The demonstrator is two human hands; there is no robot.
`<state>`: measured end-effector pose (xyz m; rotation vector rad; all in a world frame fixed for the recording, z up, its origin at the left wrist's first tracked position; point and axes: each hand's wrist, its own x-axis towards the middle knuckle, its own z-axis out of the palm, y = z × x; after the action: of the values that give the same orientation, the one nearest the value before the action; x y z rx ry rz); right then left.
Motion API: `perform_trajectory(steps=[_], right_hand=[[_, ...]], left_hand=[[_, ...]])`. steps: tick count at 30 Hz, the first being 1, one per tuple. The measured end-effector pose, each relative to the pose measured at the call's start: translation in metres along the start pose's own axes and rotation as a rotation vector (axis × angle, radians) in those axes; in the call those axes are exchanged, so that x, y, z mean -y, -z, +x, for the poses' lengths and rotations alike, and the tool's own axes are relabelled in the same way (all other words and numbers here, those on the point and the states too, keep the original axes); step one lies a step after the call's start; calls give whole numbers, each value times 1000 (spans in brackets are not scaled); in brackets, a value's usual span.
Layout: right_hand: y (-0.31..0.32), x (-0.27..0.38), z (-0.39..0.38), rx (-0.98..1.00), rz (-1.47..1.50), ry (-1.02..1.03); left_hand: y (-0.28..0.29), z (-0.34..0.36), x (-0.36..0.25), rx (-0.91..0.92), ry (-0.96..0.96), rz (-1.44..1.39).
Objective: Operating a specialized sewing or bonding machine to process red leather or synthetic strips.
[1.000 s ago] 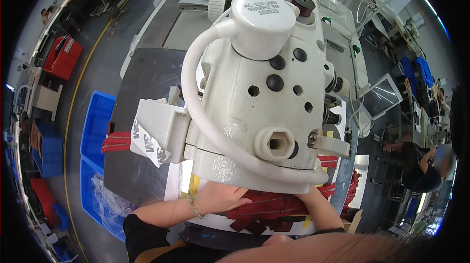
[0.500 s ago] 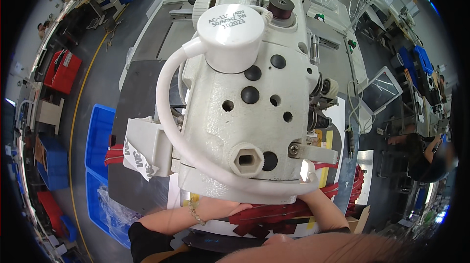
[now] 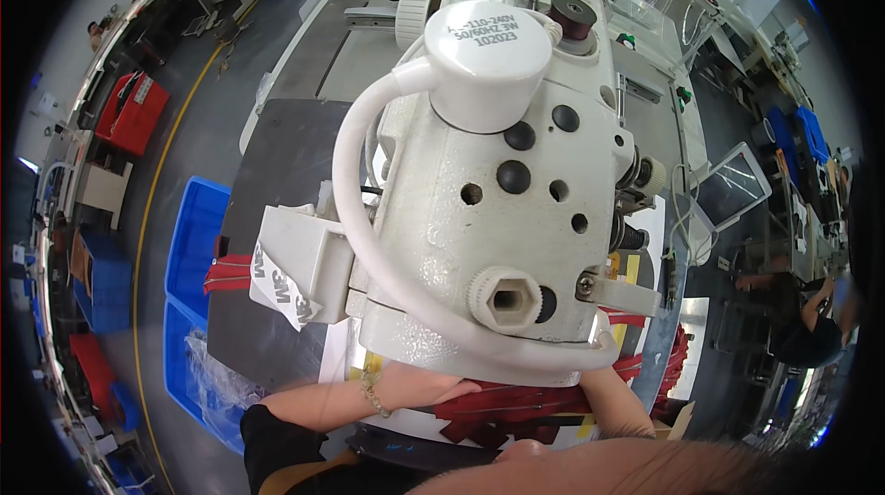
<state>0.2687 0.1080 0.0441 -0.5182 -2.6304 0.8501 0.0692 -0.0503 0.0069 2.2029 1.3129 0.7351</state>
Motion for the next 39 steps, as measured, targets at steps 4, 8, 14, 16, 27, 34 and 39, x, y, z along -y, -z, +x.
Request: perform_trajectory(steps=[4, 8, 14, 16, 27, 34, 39], right_hand=[[-3, -3, -5, -18, -22, 3], [-13, -9, -13, -38, -36, 5], [-28, -18, -25, -68, -53, 6], [-30, -20, -27, -80, -61, 6], [-19, -26, -28, 3, 356, -250], [-28, -35, -30, 7, -10, 3], [-34, -37, -37, -25, 76, -98]], left_hand=[[-5, -1, 3, 253, 234, -397], [-3, 3, 4, 84, 77, -176], [0, 8, 1, -56, -17, -112], [-2, 10, 3, -110, -65, -58], [12, 16, -7, 27, 71, 151], [3, 9, -4, -17, 62, 102], [-55, -15, 26, -125, -129, 258]])
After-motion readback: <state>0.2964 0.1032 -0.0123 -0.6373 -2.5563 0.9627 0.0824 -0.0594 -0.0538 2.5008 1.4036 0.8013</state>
